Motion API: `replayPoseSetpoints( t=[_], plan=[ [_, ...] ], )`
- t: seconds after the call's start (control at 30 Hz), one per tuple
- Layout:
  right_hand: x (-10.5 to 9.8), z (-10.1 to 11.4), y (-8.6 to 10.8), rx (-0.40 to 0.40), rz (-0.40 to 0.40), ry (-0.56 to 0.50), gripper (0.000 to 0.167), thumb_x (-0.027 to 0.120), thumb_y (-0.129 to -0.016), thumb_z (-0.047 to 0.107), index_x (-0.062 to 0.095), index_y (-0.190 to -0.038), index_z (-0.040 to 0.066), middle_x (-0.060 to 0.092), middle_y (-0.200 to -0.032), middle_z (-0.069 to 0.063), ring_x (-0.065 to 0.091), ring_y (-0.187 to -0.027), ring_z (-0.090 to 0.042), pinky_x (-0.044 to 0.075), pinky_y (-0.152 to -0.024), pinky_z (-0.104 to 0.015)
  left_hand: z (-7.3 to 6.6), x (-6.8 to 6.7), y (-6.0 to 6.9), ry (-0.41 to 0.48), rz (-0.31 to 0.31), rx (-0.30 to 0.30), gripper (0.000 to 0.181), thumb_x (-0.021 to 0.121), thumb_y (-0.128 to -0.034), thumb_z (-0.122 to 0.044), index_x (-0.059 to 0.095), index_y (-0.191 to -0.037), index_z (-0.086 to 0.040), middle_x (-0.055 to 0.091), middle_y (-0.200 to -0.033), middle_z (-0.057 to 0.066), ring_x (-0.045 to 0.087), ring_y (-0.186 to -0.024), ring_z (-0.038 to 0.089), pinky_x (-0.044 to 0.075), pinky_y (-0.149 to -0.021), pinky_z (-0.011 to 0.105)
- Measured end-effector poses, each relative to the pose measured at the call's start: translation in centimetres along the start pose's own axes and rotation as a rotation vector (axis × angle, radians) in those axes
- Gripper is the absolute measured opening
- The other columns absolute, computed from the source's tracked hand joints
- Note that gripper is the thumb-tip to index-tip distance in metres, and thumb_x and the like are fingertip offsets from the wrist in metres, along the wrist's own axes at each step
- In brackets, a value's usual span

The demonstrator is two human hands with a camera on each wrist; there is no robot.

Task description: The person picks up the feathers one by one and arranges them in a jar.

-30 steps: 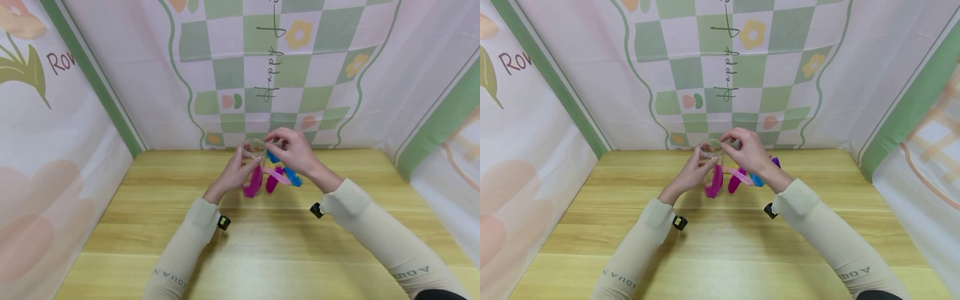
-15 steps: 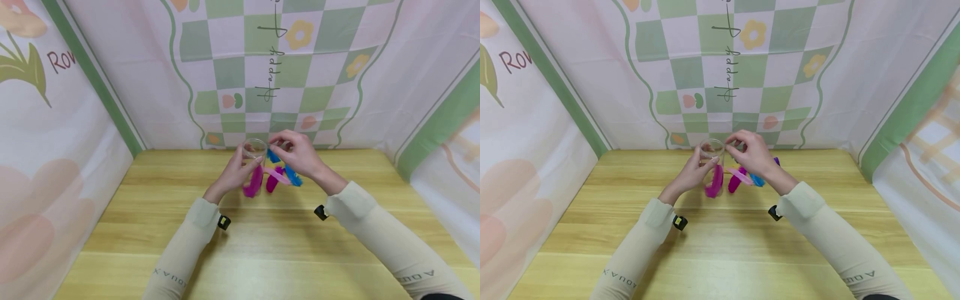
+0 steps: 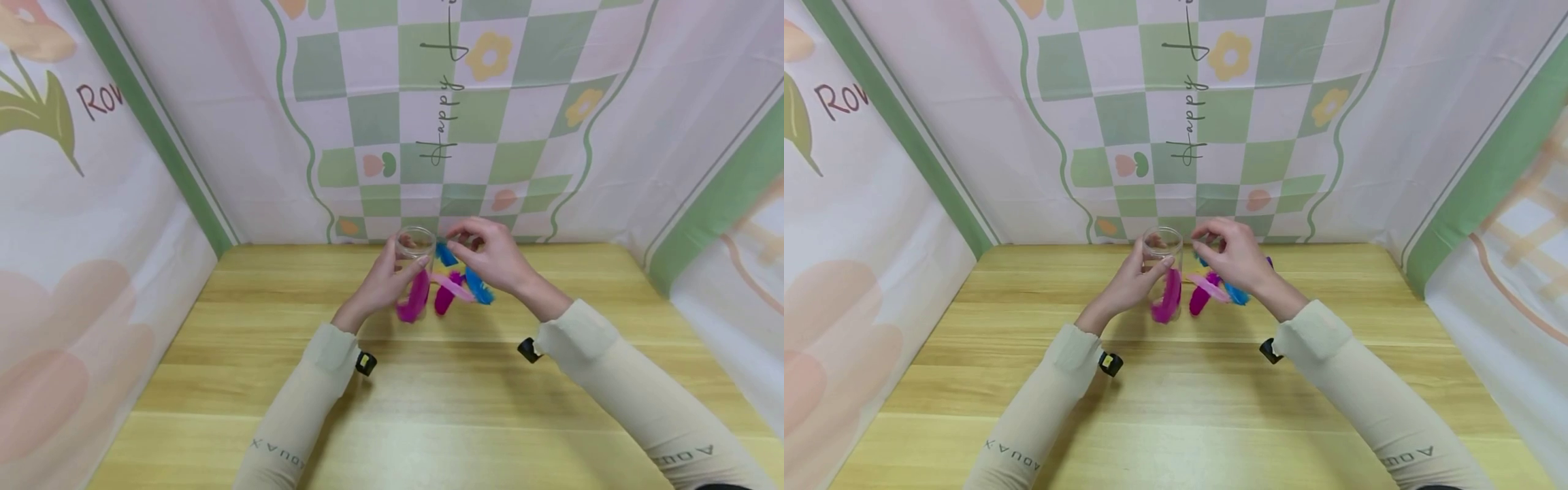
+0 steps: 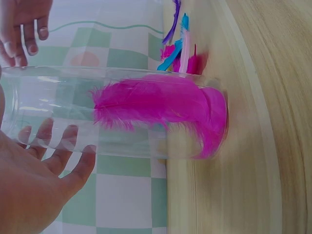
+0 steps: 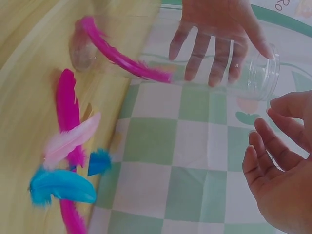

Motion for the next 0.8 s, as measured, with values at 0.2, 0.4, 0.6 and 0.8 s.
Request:
replayPoseSetpoints(
  t=[0.2,0.4,0.6,0.8],
  plan=[
    [0.0,-0.6,0.2,0.021,0.010,0.006,0.015,0.068,-0.099,0.011,0.073,-0.111,0.005,0.069,-0.105,-0.006,0.060,-0.090,-0.019,0.053,-0.078,-0.040,0.1,0.0,0.0,0.000,0.004,-0.003,0.066,0.058,-0.1041,-0.044,0.028,-0.154,-0.012,0.044,-0.150,0.014,0.049,-0.134,0.027,0.044,-0.109,0.047],
    [0.1,-1.1,0.4,0.042,0.016,0.012,0.016,0.068,-0.099,0.012,0.073,-0.111,0.003,0.070,-0.105,-0.007,0.062,-0.090,-0.020,0.052,-0.078,-0.039,0.1,0.0,0.0,0.002,0.011,0.002,0.066,0.058,-0.1042,-0.044,0.028,-0.153,-0.011,0.043,-0.151,0.019,0.049,-0.133,0.026,0.044,-0.109,0.047],
    [0.2,-1.7,0.5,0.063,0.030,0.021,0.016,0.067,-0.100,0.013,0.073,-0.111,0.003,0.070,-0.106,-0.009,0.063,-0.091,-0.023,0.051,-0.077,-0.035,-0.1,0.0,0.1,0.011,0.007,-0.004,0.064,0.059,-0.1039,-0.043,0.029,-0.152,-0.012,0.045,-0.149,0.014,0.050,-0.132,0.025,0.044,-0.109,0.047],
    [0.3,-2.2,0.8,0.083,0.031,0.024,0.015,0.067,-0.100,0.013,0.073,-0.111,0.004,0.070,-0.106,-0.010,0.062,-0.091,-0.023,0.050,-0.076,-0.030,-0.2,0.0,0.0,0.023,0.006,-0.006,0.060,0.060,-0.1047,-0.037,0.031,-0.151,-0.012,0.045,-0.146,0.010,0.050,-0.133,0.027,0.043,-0.110,0.050]
  ],
)
Point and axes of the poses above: each hand's wrist, its own y-axis away from the middle knuckle, its own x-axis out of the palm, z = x × y, the point moved 3 cm from there along -y, towards the middle knuckle
